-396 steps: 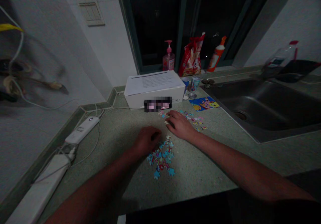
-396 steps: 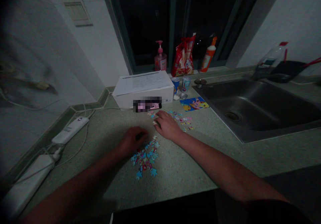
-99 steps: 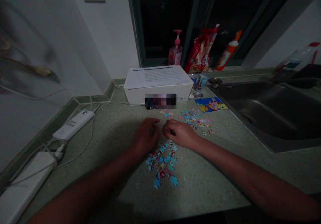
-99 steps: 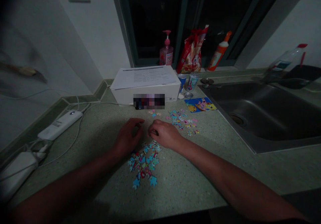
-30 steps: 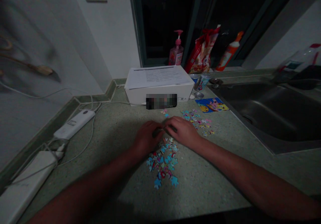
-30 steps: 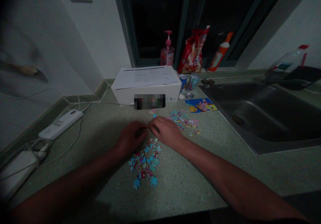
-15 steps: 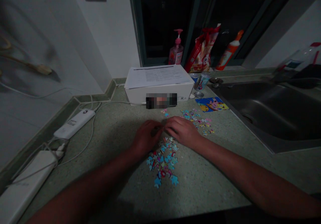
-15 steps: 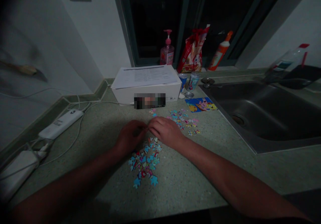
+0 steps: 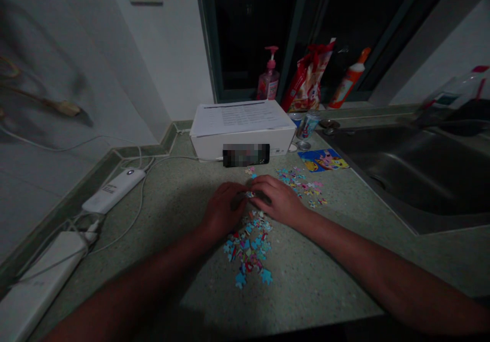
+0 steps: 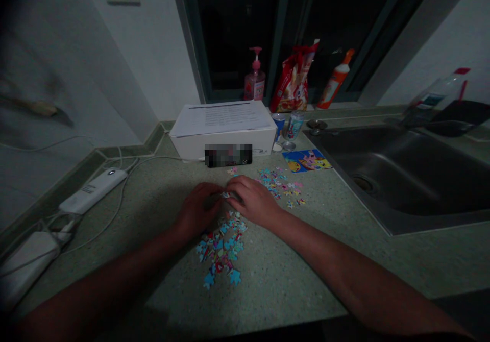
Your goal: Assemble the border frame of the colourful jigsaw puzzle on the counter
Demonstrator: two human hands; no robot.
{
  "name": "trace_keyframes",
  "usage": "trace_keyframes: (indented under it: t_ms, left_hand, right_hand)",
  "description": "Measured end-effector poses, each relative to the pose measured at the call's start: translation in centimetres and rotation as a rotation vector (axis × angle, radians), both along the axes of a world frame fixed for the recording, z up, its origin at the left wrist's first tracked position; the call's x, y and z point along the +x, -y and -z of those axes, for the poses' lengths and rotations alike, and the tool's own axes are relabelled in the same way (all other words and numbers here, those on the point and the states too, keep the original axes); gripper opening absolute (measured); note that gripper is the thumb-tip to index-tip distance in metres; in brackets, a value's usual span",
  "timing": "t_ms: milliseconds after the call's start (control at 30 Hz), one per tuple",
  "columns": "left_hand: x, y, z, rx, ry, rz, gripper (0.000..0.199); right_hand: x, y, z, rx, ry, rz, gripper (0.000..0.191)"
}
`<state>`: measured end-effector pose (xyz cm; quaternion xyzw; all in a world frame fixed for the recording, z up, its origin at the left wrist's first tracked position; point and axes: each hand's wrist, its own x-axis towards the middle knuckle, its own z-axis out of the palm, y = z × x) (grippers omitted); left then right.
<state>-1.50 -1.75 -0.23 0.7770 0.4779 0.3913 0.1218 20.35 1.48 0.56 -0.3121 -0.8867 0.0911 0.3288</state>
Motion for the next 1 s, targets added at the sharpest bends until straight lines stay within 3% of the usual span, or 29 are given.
trace_keyframes:
  t_ms: [167, 367, 433, 667, 1000]
  left_hand:
    - [0.0, -0.1, -0.2, -0.040, -0.034, -0.006, 0.025]
    - [0.1, -0.3, -0.5, -0.129, -0.183, -0.047, 0.018]
    - [0.2, -0.3, -0.5, -0.135, -0.208, -0.034, 0.016]
    - [0.3, -0.3, -0.1, -0.097, -0.214, 0.026, 0.015]
    - [0.2, -0.4, 0.3, -0.103, -0.181, 0.068, 0.025]
  right_hand:
    - [0.3, -0.4, -0.1, -0.023, 0.042, -0.013, 0.023]
    - [1.5, -2.5, 0.2, 0.005, 0.099, 0.259, 0.024]
    - [1.6, -3.2, 0.7, 0.024, 0.137, 0.292, 0.026]
    - [1.0, -3.5, 1.6, 0.024, 0.207, 0.228, 0.034]
    - [0.9, -3.8, 1.8, 0.017, 0.147, 0.225, 0.024]
